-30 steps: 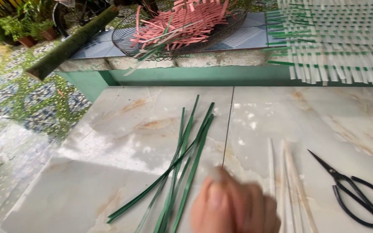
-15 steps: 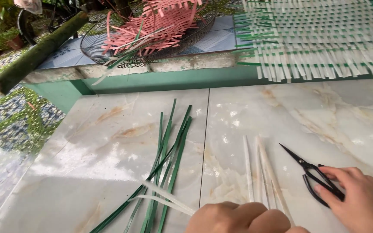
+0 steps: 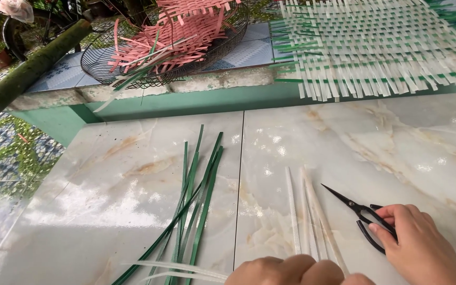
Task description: Cutting white plastic strips with scissors and sorting them on a table.
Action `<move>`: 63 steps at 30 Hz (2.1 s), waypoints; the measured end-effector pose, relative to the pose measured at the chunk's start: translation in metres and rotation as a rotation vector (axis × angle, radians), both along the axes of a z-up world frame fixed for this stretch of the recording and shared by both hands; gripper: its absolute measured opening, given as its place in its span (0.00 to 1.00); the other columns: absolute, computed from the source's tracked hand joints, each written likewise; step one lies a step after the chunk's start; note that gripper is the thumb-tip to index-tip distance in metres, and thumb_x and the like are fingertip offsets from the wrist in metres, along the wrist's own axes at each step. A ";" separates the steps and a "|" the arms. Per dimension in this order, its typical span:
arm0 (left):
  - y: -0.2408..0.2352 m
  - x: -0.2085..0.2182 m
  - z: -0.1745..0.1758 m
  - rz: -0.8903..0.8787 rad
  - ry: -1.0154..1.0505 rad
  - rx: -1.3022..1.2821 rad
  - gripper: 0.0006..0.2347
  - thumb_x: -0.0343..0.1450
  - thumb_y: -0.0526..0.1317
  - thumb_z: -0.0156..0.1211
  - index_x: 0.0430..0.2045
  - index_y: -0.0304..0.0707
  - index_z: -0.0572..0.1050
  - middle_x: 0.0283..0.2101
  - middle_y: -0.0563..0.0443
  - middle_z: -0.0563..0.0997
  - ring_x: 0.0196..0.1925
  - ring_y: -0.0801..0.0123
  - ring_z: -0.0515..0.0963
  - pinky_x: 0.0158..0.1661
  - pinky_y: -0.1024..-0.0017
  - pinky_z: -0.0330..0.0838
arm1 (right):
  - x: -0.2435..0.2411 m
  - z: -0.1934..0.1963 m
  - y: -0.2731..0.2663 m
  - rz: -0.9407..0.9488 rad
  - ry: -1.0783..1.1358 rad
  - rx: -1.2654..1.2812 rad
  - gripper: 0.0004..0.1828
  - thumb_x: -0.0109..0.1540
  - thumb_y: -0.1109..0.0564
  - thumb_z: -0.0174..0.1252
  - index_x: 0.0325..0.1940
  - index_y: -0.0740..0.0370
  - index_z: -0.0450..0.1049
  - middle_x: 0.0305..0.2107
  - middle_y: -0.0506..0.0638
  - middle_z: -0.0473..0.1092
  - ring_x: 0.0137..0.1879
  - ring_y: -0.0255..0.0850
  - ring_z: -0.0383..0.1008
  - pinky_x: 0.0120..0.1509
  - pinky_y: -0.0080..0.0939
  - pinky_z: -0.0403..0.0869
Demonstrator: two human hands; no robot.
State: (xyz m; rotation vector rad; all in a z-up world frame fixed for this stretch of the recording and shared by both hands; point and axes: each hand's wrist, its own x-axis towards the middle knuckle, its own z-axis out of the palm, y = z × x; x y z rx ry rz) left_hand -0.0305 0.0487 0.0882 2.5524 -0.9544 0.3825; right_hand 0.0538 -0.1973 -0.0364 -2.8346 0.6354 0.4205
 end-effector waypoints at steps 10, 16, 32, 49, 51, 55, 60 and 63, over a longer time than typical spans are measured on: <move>-0.009 0.020 0.020 0.135 0.123 -0.064 0.06 0.60 0.38 0.49 0.15 0.47 0.59 0.08 0.57 0.56 0.06 0.59 0.54 0.10 0.57 0.58 | -0.014 0.007 0.005 -0.241 -0.235 1.053 0.16 0.63 0.68 0.50 0.55 0.68 0.71 0.44 0.59 0.76 0.49 0.46 0.77 0.51 0.49 0.76; 0.002 0.051 0.036 0.040 0.431 -0.132 0.08 0.71 0.39 0.45 0.20 0.38 0.64 0.13 0.36 0.67 0.14 0.40 0.66 0.18 0.51 0.55 | -0.038 0.018 0.022 0.309 -0.527 1.358 0.34 0.57 0.31 0.49 0.41 0.67 0.73 0.19 0.53 0.69 0.22 0.40 0.62 0.30 0.40 0.63; 0.008 0.078 0.040 -0.021 0.837 -0.247 0.14 0.71 0.37 0.37 0.12 0.35 0.59 0.15 0.49 0.62 0.21 0.65 0.58 0.25 0.64 0.57 | -0.046 0.015 0.036 0.415 -0.362 1.448 0.38 0.53 0.25 0.53 0.37 0.66 0.71 0.14 0.50 0.65 0.20 0.37 0.59 0.27 0.38 0.60; 0.006 0.084 0.032 -0.034 0.879 -0.189 0.14 0.72 0.39 0.37 0.12 0.36 0.55 0.15 0.51 0.58 0.22 0.67 0.56 0.25 0.64 0.56 | -0.043 0.016 0.032 0.351 -0.324 1.261 0.35 0.51 0.27 0.50 0.30 0.64 0.70 0.14 0.49 0.64 0.18 0.38 0.59 0.28 0.39 0.61; 0.006 0.085 0.030 -0.040 0.872 -0.199 0.14 0.72 0.39 0.37 0.12 0.36 0.55 0.15 0.51 0.58 0.21 0.67 0.56 0.25 0.64 0.56 | -0.043 0.017 0.033 0.368 -0.331 1.282 0.35 0.52 0.27 0.50 0.30 0.64 0.69 0.13 0.49 0.64 0.18 0.37 0.58 0.27 0.39 0.60; 0.007 0.086 0.031 -0.026 0.899 -0.192 0.15 0.72 0.39 0.37 0.12 0.37 0.55 0.15 0.53 0.57 0.21 0.68 0.55 0.25 0.65 0.54 | -0.042 0.015 0.031 0.388 -0.337 1.306 0.35 0.53 0.27 0.50 0.30 0.64 0.69 0.12 0.49 0.64 0.18 0.38 0.59 0.27 0.39 0.60; 0.007 0.087 0.030 -0.050 0.907 -0.180 0.13 0.71 0.38 0.38 0.13 0.37 0.56 0.16 0.52 0.58 0.22 0.68 0.56 0.25 0.65 0.55 | -0.044 0.020 0.033 0.378 -0.342 1.288 0.35 0.54 0.27 0.49 0.29 0.64 0.69 0.12 0.49 0.63 0.18 0.38 0.58 0.27 0.39 0.59; 0.007 0.087 0.030 -0.050 0.912 -0.174 0.13 0.71 0.39 0.38 0.12 0.37 0.56 0.16 0.52 0.58 0.22 0.68 0.56 0.26 0.65 0.55 | -0.043 0.019 0.033 0.382 -0.343 1.294 0.34 0.54 0.27 0.49 0.30 0.64 0.69 0.13 0.49 0.63 0.18 0.37 0.58 0.27 0.39 0.59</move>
